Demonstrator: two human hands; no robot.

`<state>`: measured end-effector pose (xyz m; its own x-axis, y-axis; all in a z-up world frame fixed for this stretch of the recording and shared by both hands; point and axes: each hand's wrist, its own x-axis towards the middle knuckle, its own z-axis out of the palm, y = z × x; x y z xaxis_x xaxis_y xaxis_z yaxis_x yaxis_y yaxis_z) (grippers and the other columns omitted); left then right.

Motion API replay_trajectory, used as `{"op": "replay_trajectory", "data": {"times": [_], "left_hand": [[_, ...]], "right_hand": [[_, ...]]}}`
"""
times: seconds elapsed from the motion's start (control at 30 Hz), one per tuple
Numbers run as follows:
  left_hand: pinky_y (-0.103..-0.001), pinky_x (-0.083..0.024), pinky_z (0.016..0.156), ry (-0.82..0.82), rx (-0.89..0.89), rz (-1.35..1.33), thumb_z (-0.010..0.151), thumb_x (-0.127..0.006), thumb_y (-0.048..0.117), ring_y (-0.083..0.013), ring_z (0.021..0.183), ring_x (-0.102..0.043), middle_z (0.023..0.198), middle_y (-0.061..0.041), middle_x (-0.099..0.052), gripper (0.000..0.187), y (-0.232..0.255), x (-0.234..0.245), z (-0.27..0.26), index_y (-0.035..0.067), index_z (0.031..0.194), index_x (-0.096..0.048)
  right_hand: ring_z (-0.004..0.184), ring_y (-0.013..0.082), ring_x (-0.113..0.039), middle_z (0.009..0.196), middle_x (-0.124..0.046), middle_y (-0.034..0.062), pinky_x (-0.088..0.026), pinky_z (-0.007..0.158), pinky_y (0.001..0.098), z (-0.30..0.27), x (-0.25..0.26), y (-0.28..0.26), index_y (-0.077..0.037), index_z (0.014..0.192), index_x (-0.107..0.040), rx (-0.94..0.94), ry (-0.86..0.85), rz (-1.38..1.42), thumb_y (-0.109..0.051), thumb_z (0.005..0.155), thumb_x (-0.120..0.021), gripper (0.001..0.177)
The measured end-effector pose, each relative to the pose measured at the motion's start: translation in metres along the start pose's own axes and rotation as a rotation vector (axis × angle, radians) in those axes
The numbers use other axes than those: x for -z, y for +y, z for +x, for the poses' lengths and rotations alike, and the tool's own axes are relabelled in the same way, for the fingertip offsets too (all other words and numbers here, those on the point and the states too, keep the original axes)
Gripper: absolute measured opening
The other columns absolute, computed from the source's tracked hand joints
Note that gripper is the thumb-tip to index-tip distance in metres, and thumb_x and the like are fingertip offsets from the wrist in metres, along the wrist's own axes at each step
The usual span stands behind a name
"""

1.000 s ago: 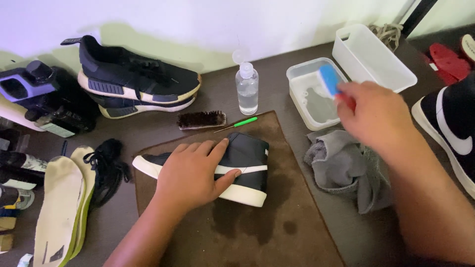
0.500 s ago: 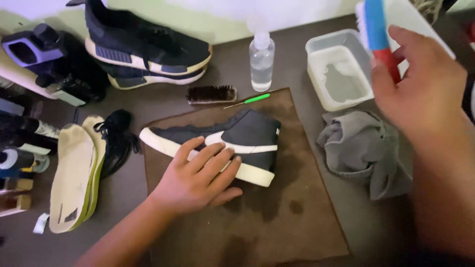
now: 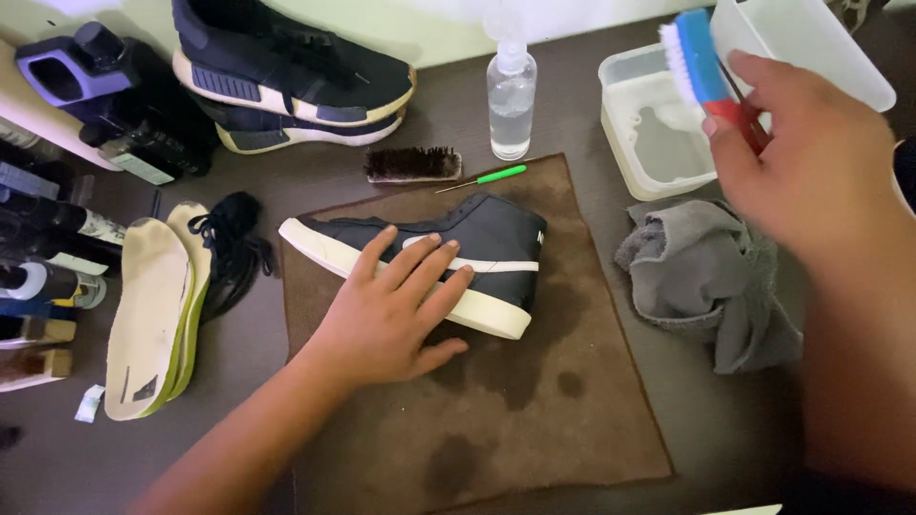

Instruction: The person scrubs the white midsole of a black Nike sneaker with a blue brush, wipes it with a gray cloth, and then scrubs the upper black leather. The person repeatedly dips the brush in water and continues scrubbing the midsole.

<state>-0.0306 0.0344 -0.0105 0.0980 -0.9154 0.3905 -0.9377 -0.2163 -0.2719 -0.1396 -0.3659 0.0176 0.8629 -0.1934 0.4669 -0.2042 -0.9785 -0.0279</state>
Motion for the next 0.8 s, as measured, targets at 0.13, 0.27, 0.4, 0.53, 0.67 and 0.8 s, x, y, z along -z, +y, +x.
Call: {"op": "replay_trajectory", "data": {"times": [0.13,0.27,0.4,0.53,0.67,0.8], "left_hand": [[-0.050,-0.047,0.098,-0.051,0.009,-0.070,0.085,-0.064,0.071,-0.0315,0.118,-0.063,0.128,-0.014,-0.067,0.072,-0.007,0.003,0.013,0.010,0.124,-0.063],[-0.047,-0.044,0.070,-0.172,0.084,-0.280,0.102,-0.043,0.046,-0.0349,0.096,-0.065,0.109,-0.008,-0.068,0.040,-0.022,0.004,0.030,0.013,0.108,-0.065],[-0.051,-0.049,0.077,-0.287,0.292,-0.378,0.101,-0.051,0.037,-0.0376,0.091,-0.065,0.108,-0.010,-0.070,0.035,-0.026,0.004,0.054,0.010,0.119,-0.064],[-0.058,-0.050,0.072,-0.456,0.389,-0.476,0.099,-0.049,0.052,-0.0438,0.096,-0.066,0.127,-0.017,-0.060,0.058,-0.020,-0.001,0.077,0.008,0.136,-0.053],[-0.055,-0.049,0.082,-0.737,0.464,-0.436,0.096,-0.039,0.067,-0.0417,0.111,-0.061,0.134,-0.016,-0.057,0.079,-0.014,-0.004,0.091,0.014,0.155,-0.035],[-0.056,-0.049,0.079,-0.719,0.444,-0.435,0.097,-0.038,0.065,-0.0445,0.104,-0.063,0.124,-0.020,-0.060,0.074,-0.016,-0.007,0.091,0.015,0.151,-0.038]], "right_hand": [[0.103,0.0397,-0.065,0.117,-0.074,0.0150,-0.050,0.093,0.0505,-0.001,-0.006,-0.006,0.003,0.149,-0.070,0.230,0.077,0.215,-0.020,0.112,-0.064,0.045],[0.091,0.0281,-0.058,0.111,-0.064,0.0094,-0.046,0.081,0.0418,0.004,0.008,-0.031,-0.009,0.140,-0.063,0.135,-0.241,0.474,-0.014,0.099,-0.059,0.042],[0.062,0.0254,-0.067,0.103,-0.078,0.0006,-0.049,0.083,0.0410,0.006,0.007,-0.044,-0.014,0.128,-0.063,0.155,-0.331,0.450,-0.008,0.092,-0.064,0.036],[0.065,0.0184,-0.064,0.080,-0.068,-0.0085,-0.038,0.101,0.0441,-0.002,-0.010,-0.048,-0.018,0.106,-0.064,0.229,-0.248,0.485,-0.012,0.084,-0.063,0.023],[0.068,0.0196,-0.047,0.069,-0.050,-0.0079,-0.028,0.083,0.0428,-0.009,-0.023,-0.066,-0.021,0.078,-0.054,0.409,0.006,0.579,-0.029,0.085,-0.058,0.012],[0.066,0.0205,-0.048,0.057,-0.046,-0.0083,-0.027,0.082,0.0449,-0.007,-0.020,-0.107,-0.020,0.063,-0.044,0.552,0.207,0.506,-0.038,0.093,-0.060,0.039]]}}
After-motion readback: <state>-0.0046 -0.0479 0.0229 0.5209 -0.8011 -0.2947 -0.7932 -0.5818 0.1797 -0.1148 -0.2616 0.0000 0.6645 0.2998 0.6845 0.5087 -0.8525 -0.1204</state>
